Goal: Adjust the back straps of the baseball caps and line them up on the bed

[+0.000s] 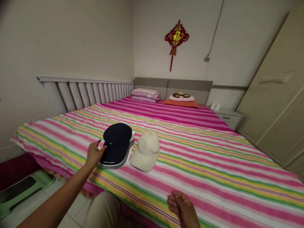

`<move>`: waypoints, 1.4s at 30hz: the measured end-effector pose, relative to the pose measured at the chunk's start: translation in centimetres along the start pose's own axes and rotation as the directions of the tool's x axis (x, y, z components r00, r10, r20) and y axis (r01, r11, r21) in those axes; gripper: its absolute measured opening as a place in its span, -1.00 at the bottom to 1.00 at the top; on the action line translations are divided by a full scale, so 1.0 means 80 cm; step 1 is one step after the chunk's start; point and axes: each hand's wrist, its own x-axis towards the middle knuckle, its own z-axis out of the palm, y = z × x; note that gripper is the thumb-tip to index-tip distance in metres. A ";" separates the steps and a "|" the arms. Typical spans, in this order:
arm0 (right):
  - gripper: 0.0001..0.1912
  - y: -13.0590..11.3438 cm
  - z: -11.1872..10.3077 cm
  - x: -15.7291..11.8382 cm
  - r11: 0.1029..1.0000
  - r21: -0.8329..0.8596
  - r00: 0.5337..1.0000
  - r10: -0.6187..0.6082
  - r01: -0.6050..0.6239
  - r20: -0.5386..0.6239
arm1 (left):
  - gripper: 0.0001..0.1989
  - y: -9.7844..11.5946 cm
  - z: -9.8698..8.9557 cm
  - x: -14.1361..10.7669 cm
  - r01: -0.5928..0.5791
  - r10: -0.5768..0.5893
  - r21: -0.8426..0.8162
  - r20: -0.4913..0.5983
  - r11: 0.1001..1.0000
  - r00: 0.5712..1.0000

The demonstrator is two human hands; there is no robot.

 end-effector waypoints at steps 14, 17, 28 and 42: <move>-0.65 0.004 0.001 -0.001 0.998 0.029 0.998 -0.064 0.064 0.016 | -0.93 -0.105 0.136 -0.110 0.556 -0.518 -0.319 0.201 0.768 0.831; -0.65 0.005 0.001 -0.002 0.997 0.042 0.997 -0.069 0.068 0.020 | -0.86 -0.108 0.146 -0.110 0.566 -0.536 -0.390 0.196 0.726 0.821; -0.64 -0.014 0.000 -0.012 0.993 0.113 0.986 -0.003 -0.016 0.167 | -0.77 -0.119 0.135 -0.199 0.696 -0.495 -0.344 0.513 0.630 0.701; -0.74 -0.071 0.030 -0.075 0.915 0.207 0.933 -0.359 0.347 0.025 | -0.71 -0.116 0.110 -0.257 0.666 -0.192 -0.174 0.878 0.725 0.438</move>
